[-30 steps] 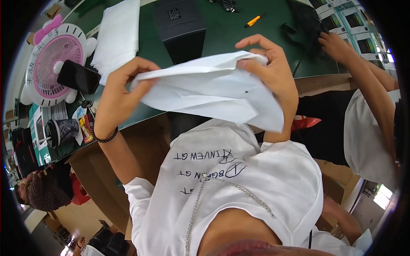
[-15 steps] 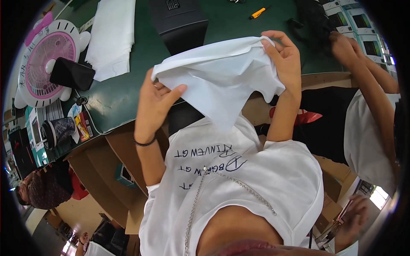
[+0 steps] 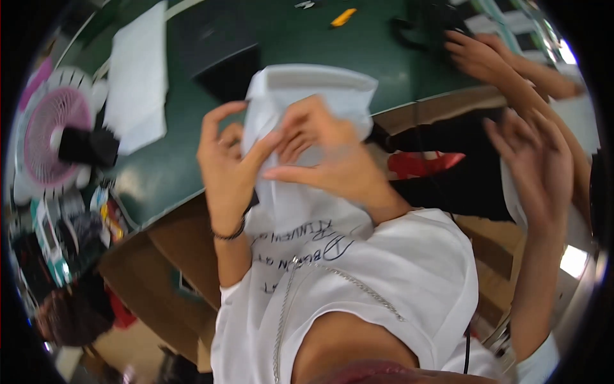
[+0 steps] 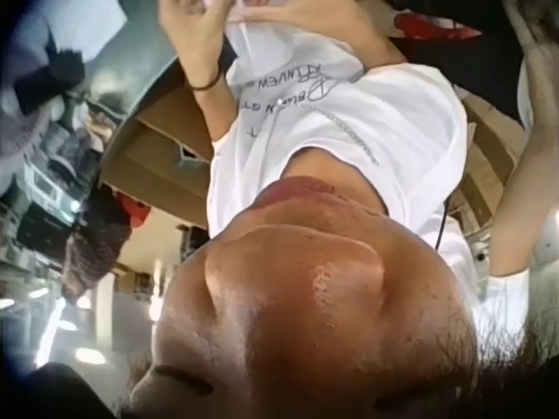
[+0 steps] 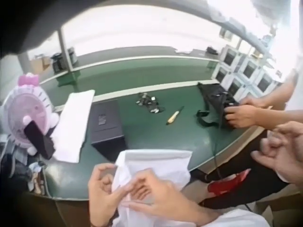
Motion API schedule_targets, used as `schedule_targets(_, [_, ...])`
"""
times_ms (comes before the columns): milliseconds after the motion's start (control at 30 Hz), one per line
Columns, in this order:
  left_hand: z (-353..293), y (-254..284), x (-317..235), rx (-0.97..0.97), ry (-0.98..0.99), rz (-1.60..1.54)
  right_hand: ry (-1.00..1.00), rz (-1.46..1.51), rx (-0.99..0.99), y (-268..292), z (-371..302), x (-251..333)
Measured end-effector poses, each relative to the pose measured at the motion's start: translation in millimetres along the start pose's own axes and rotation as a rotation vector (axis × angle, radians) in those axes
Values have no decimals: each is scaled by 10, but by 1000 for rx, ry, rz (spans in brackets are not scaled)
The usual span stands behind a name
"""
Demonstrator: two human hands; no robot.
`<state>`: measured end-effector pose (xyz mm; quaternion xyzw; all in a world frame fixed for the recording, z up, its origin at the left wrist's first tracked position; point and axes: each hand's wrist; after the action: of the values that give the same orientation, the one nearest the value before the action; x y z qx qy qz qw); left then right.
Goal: Packing electronic devices into foam bags and placing them into product boxes.
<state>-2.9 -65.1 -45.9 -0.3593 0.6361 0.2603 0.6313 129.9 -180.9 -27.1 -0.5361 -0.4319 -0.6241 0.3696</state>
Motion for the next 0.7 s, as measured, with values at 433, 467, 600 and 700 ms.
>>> schedule_targets(433, [84, 887, -283, 120, -281, 371, 392, -305, 203, 895, 51, -46])
schedule_targets(467, [123, 924, -292, 109, -346, 444, 341, -440, 218, 960, 26, -26])
schedule_targets(600, [195, 898, -508, 149, -411, 761, 239, -635, 263, 1090, -50, 11])
schedule_targets(700, [196, 850, -495, 174, -365, 875, 65, -501, 462, 1102, -59, 153])
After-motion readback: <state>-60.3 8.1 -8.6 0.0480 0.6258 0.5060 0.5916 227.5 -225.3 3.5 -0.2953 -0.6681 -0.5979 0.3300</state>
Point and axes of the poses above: each hand's wrist, its own z-axis towards the middle knuckle, its own y-axis out of the back of the hand, x = y × z, and after that the axes turned 2 degrees about -y, right-handed
